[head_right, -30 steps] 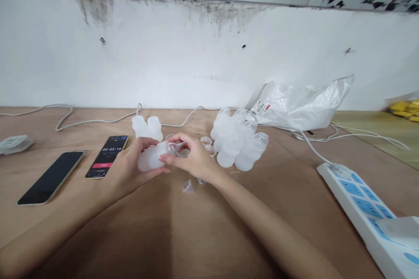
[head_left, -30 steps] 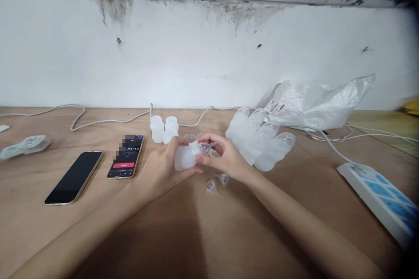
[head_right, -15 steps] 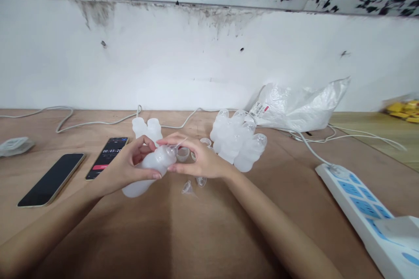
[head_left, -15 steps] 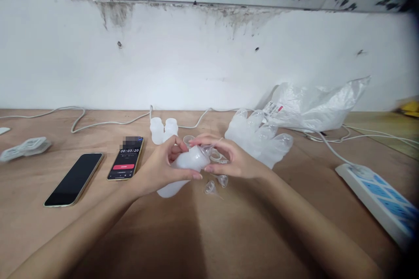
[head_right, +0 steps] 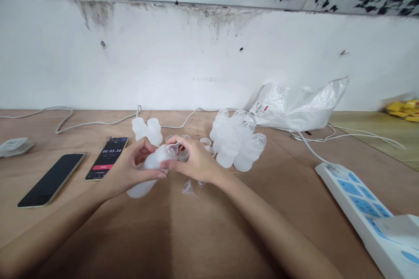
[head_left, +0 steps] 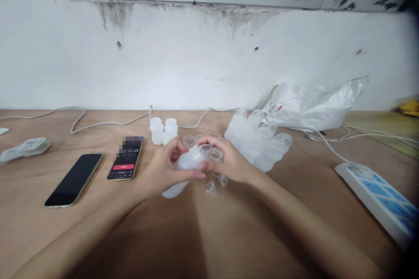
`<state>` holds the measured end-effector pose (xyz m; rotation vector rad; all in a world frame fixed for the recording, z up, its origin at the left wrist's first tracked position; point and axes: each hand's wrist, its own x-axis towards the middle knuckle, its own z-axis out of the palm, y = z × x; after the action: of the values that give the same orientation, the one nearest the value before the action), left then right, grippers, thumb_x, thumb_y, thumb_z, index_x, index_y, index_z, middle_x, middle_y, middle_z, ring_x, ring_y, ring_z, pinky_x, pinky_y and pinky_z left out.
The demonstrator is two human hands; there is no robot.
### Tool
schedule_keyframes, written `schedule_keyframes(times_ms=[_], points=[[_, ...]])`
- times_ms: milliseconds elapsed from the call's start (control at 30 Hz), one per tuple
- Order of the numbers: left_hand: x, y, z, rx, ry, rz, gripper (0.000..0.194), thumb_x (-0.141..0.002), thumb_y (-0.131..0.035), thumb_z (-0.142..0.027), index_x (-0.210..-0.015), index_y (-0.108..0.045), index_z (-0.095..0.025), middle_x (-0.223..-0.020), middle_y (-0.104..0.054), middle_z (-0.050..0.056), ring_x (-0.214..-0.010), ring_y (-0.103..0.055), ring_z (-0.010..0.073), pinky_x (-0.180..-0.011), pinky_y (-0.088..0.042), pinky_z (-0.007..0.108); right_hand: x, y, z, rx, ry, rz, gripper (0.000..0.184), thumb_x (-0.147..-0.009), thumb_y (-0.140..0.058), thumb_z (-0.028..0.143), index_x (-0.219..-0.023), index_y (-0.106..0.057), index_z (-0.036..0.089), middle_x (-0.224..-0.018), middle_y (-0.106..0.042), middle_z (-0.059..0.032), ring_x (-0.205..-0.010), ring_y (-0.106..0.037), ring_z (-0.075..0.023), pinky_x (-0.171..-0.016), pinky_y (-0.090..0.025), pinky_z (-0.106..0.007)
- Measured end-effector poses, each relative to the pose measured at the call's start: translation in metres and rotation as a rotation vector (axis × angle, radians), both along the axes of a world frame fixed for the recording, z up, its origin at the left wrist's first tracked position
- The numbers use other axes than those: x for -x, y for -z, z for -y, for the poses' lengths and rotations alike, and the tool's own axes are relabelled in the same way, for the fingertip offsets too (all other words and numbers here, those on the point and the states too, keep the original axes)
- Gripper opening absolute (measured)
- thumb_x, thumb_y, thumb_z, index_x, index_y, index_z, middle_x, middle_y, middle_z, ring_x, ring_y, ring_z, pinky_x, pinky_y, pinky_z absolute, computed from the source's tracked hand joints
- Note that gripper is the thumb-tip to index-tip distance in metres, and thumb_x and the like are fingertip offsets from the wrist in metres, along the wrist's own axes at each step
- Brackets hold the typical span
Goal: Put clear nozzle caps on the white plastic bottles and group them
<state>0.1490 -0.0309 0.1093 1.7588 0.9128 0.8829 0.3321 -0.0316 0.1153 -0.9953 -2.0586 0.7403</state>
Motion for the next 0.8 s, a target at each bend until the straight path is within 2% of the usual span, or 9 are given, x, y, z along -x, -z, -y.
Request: schedule_keyframes(times_ms=[100,200,333,467,500,567,700,800], points=[[0.0,-0.001,-0.003,0.291,0.168,0.195,0.039,-0.06,-0.073,-0.034,-0.075,-0.04,-0.018,-0.077,-0.055,-0.002,-0.068,-0.053,0.0111,-0.059,-0.039,0.022,-0.005,-0.004,-0.001,-0.003,-0.134,0.019,0.042,-0.072,-0.062,0.04,-0.107,-0.05,0.02,-0.102,-0.058,-0.0043,-0.092,-0.053,-0.0181,-0.079,-0.041,-0.031],[0.002,-0.001,-0.005,0.503,0.302,0.266,0.039,-0.063,-0.07,-0.04,-0.083,-0.044,-0.018,-0.081,-0.058,0.0,-0.07,-0.057,0.0133,-0.06,-0.041,0.023,-0.009,-0.005,-0.003,0.01,-0.203,0.014,0.038,-0.072,-0.062,0.039,-0.104,-0.053,0.021,-0.1,-0.059,-0.0032,-0.09,-0.054,-0.0173,-0.078,-0.042,-0.03],[0.007,-0.001,-0.008,0.585,0.436,0.288,0.049,-0.062,-0.071,-0.041,-0.1,-0.05,-0.017,-0.092,-0.06,0.006,-0.08,-0.058,0.0177,-0.068,-0.042,0.027,-0.014,-0.005,-0.004,0.006,-0.192,-0.042,0.038,-0.071,-0.062,0.042,-0.102,-0.055,0.022,-0.098,-0.059,-0.0032,-0.088,-0.055,-0.0177,-0.076,-0.043,-0.029],[0.011,-0.001,-0.012,0.644,0.571,0.235,0.048,-0.068,-0.066,-0.043,-0.106,-0.053,-0.016,-0.098,-0.06,0.009,-0.077,-0.058,0.0169,-0.068,-0.042,0.028,-0.015,-0.005,-0.004,-0.001,-0.184,-0.046,0.036,-0.071,-0.063,0.042,-0.1,-0.055,0.021,-0.091,-0.059,-0.0022,-0.082,-0.055,-0.0163,-0.072,-0.043,-0.029],[0.01,-0.002,-0.012,0.635,0.573,0.201,0.046,-0.069,-0.063,-0.044,-0.105,-0.053,-0.016,-0.096,-0.06,0.008,-0.075,-0.058,0.0165,-0.066,-0.042,0.028,-0.014,-0.004,-0.004,-0.014,-0.173,-0.053,0.036,-0.071,-0.063,0.041,-0.099,-0.055,0.021,-0.091,-0.059,-0.0021,-0.082,-0.055,-0.0161,-0.072,-0.043,-0.028],[0.009,-0.004,-0.01,0.523,0.483,0.119,0.04,-0.07,-0.063,-0.041,-0.1,-0.055,-0.016,-0.091,-0.06,0.006,-0.074,-0.056,0.0156,-0.065,-0.041,0.026,-0.012,-0.003,-0.004,-0.027,-0.133,-0.077,0.034,-0.069,-0.065,0.039,-0.096,-0.055,0.02,-0.091,-0.059,-0.002,-0.082,-0.054,-0.0154,-0.072,-0.042,-0.027],[0.003,-0.01,0.0,0.098,0.14,-0.089,0.038,-0.065,-0.068,-0.036,-0.095,-0.053,-0.017,-0.086,-0.057,0.002,-0.079,-0.053,0.016,-0.066,-0.04,0.025,-0.006,-0.002,-0.004,0.04,0.0,-0.129,0.028,-0.068,-0.065,0.038,-0.085,-0.054,0.018,-0.079,-0.057,-0.0005,-0.071,-0.052,-0.0133,-0.064,-0.04,-0.025],[0.0,-0.01,0.008,-0.144,0.025,-0.224,0.04,-0.068,-0.065,-0.039,-0.099,-0.05,-0.019,-0.092,-0.059,0.003,-0.08,-0.054,0.0167,-0.066,-0.041,0.025,-0.002,-0.001,-0.003,0.097,0.069,-0.155,0.028,-0.068,-0.064,0.041,-0.081,-0.052,0.018,-0.075,-0.055,-0.0001,-0.067,-0.049,-0.0127,-0.06,-0.039,-0.025]])
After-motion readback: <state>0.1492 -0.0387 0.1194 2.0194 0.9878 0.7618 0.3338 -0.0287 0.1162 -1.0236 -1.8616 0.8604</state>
